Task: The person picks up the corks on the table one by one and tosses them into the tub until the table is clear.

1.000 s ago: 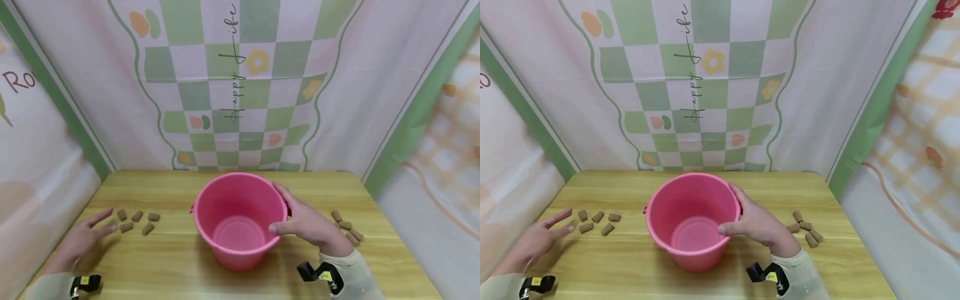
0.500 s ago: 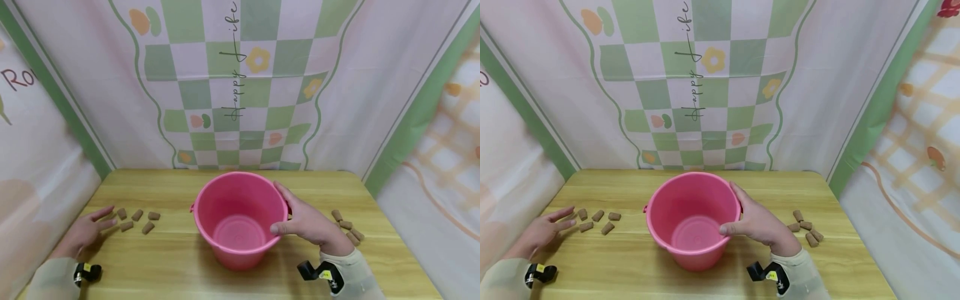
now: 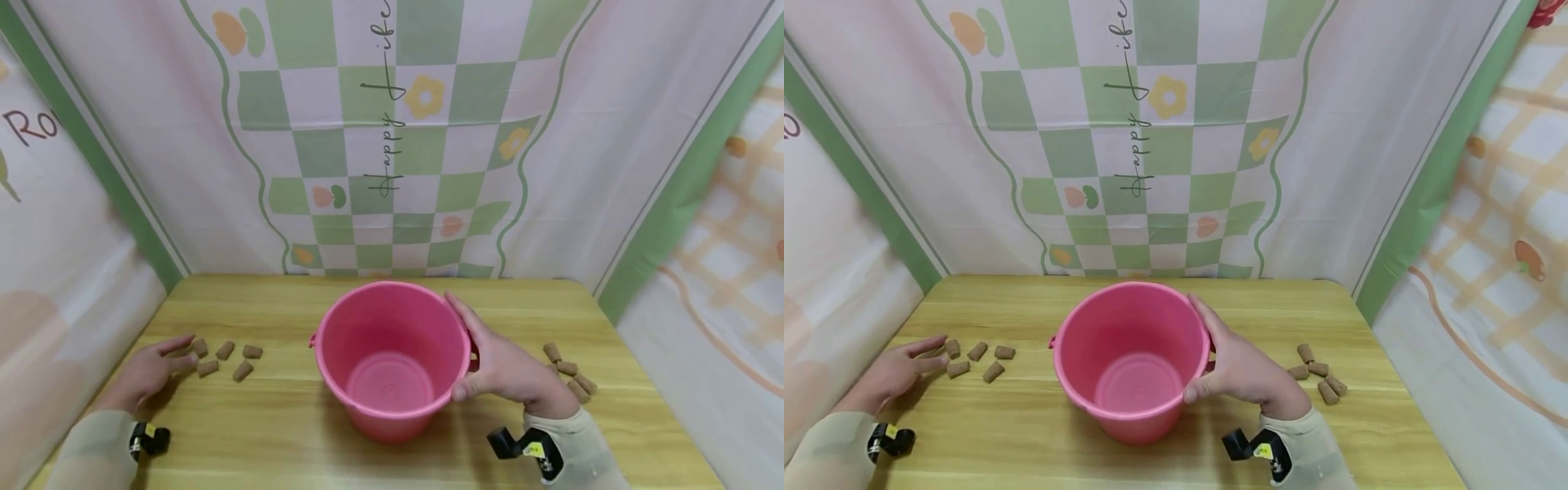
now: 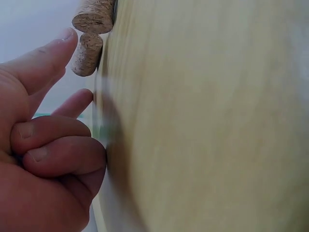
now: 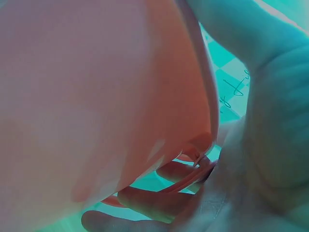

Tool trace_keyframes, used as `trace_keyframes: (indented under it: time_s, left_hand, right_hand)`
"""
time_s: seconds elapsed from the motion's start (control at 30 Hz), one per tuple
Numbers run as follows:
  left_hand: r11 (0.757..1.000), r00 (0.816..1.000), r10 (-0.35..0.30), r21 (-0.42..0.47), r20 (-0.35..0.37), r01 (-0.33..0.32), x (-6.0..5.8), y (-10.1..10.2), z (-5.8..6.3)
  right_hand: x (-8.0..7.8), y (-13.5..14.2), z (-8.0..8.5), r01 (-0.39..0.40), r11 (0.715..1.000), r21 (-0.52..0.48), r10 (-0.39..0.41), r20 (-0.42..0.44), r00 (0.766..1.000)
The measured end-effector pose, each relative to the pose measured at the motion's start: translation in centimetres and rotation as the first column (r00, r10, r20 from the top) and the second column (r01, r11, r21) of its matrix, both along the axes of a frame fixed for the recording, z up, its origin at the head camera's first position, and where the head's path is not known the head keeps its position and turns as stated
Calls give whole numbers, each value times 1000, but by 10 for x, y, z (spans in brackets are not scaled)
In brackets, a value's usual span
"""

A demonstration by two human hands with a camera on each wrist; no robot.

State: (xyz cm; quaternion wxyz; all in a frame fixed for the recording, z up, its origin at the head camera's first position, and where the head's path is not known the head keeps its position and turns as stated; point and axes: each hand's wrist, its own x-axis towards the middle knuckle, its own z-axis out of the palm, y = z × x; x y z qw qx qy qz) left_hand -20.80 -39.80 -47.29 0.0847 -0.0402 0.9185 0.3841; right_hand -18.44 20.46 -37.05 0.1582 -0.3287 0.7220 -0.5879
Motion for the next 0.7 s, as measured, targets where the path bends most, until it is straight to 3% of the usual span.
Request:
trace_keyframes:
  time_s: [0.2, 0.7]
  left_hand:
    - [1000, 1000, -1, -24, -29, 1, -3, 2, 0]
    - [1000, 999, 13, -13, -32, -13, -6, 6, 0]
  right_hand:
    - [-2, -1, -2, -63, 997, -40, 62, -18, 998]
    - [-2, 1, 6, -35, 998, 47, 38, -51, 998]
